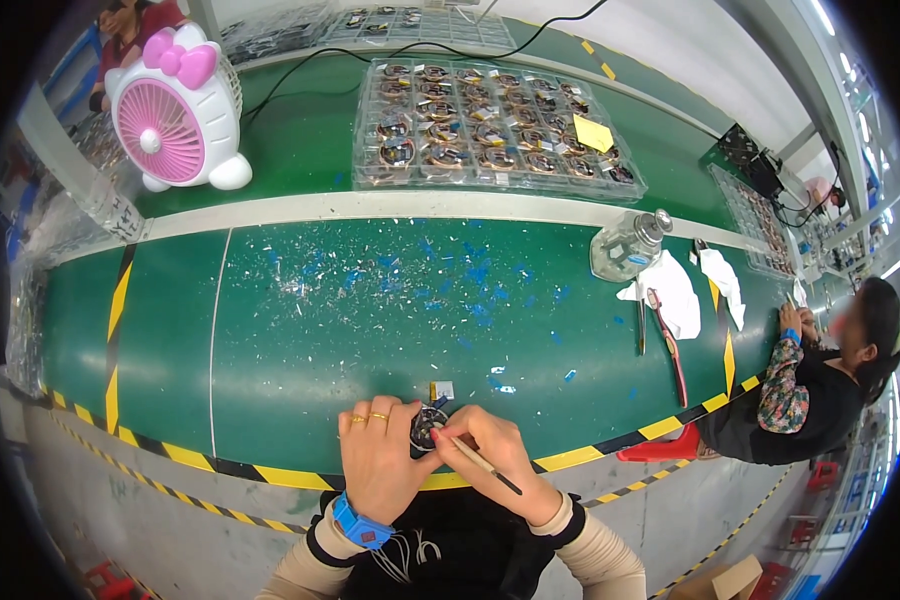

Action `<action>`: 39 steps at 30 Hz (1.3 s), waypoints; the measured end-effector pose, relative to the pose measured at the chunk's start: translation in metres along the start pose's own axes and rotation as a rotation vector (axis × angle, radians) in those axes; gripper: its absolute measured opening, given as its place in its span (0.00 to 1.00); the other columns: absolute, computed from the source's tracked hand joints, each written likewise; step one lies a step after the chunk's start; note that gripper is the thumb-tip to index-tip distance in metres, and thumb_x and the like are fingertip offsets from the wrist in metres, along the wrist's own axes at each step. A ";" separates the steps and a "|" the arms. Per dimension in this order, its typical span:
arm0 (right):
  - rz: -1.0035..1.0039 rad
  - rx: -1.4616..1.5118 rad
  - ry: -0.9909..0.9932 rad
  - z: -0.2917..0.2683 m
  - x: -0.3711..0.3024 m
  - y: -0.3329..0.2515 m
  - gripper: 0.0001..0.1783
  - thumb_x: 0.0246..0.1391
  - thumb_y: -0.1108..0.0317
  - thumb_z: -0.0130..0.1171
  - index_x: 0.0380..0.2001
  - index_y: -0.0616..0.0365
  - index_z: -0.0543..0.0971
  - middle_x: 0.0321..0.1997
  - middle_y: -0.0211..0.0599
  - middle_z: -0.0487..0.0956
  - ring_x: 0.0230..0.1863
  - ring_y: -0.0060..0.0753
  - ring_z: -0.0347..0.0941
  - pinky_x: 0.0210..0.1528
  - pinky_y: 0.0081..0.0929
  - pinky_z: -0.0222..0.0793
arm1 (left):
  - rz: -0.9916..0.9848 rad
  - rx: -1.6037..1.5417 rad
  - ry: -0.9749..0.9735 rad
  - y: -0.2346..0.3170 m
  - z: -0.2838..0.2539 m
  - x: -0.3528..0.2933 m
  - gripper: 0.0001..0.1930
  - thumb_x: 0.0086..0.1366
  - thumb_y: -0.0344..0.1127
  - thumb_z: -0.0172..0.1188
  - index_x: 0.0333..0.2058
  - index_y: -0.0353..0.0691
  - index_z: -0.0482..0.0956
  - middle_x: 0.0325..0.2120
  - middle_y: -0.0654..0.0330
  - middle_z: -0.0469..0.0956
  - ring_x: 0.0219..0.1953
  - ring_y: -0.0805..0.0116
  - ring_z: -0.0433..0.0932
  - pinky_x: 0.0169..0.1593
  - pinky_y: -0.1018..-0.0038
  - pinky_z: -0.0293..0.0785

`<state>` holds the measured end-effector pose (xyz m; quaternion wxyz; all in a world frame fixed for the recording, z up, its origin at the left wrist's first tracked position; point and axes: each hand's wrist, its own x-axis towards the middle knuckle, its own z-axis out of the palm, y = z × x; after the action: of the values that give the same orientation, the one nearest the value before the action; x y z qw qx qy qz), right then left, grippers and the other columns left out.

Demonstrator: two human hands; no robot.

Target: The person cleans a watch component with a brush, sets it down, and retrieves a tray of watch components. After placing a component on the table, they use the brush to clean another watch component and set it aside.

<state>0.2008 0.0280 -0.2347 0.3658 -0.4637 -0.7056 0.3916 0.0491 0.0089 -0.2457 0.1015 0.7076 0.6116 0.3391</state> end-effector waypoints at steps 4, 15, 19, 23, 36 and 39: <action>0.032 0.001 0.015 0.003 -0.002 0.003 0.09 0.51 0.77 0.63 0.29 0.64 0.71 0.28 0.38 0.77 0.23 0.21 0.74 0.24 0.19 0.68 | 0.000 -0.006 0.005 -0.001 0.002 0.000 0.24 0.43 0.44 0.72 0.37 0.39 0.75 0.32 0.60 0.71 0.35 0.59 0.70 0.39 0.63 0.60; 0.069 0.052 0.058 0.004 -0.003 0.007 0.08 0.52 0.77 0.63 0.29 0.64 0.72 0.28 0.37 0.77 0.24 0.20 0.73 0.24 0.17 0.67 | -0.009 -0.013 0.003 0.000 0.000 0.000 0.23 0.44 0.44 0.71 0.37 0.38 0.75 0.32 0.60 0.71 0.34 0.59 0.70 0.39 0.63 0.60; 0.059 0.020 -0.048 0.002 -0.001 0.003 0.08 0.52 0.77 0.62 0.29 0.63 0.72 0.28 0.37 0.77 0.24 0.19 0.73 0.24 0.17 0.67 | -0.006 -0.001 0.002 -0.002 0.002 -0.003 0.23 0.44 0.44 0.71 0.37 0.39 0.75 0.31 0.60 0.71 0.34 0.59 0.70 0.39 0.63 0.60; 0.007 0.058 -0.018 0.003 0.000 0.001 0.08 0.52 0.76 0.63 0.29 0.63 0.72 0.28 0.36 0.77 0.24 0.19 0.73 0.24 0.18 0.67 | -0.006 0.002 0.002 -0.002 0.001 -0.001 0.23 0.44 0.44 0.71 0.36 0.39 0.75 0.31 0.60 0.71 0.34 0.60 0.70 0.38 0.63 0.60; 0.057 -0.011 0.077 0.011 -0.007 -0.001 0.09 0.53 0.74 0.62 0.29 0.63 0.71 0.26 0.37 0.77 0.24 0.22 0.74 0.25 0.20 0.68 | 0.016 0.017 0.044 -0.004 -0.002 -0.005 0.23 0.43 0.44 0.71 0.35 0.40 0.74 0.30 0.60 0.70 0.33 0.60 0.70 0.37 0.64 0.60; 0.095 0.003 0.116 0.011 -0.008 -0.001 0.09 0.53 0.74 0.62 0.29 0.63 0.71 0.26 0.37 0.77 0.24 0.22 0.74 0.25 0.20 0.68 | 0.015 0.022 0.044 -0.003 -0.002 -0.005 0.23 0.44 0.44 0.71 0.35 0.39 0.75 0.30 0.60 0.70 0.33 0.60 0.70 0.36 0.64 0.60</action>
<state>0.1926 0.0181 -0.2396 0.3876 -0.5181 -0.6598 0.3821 0.0447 0.0046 -0.2474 0.0779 0.7055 0.6121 0.3487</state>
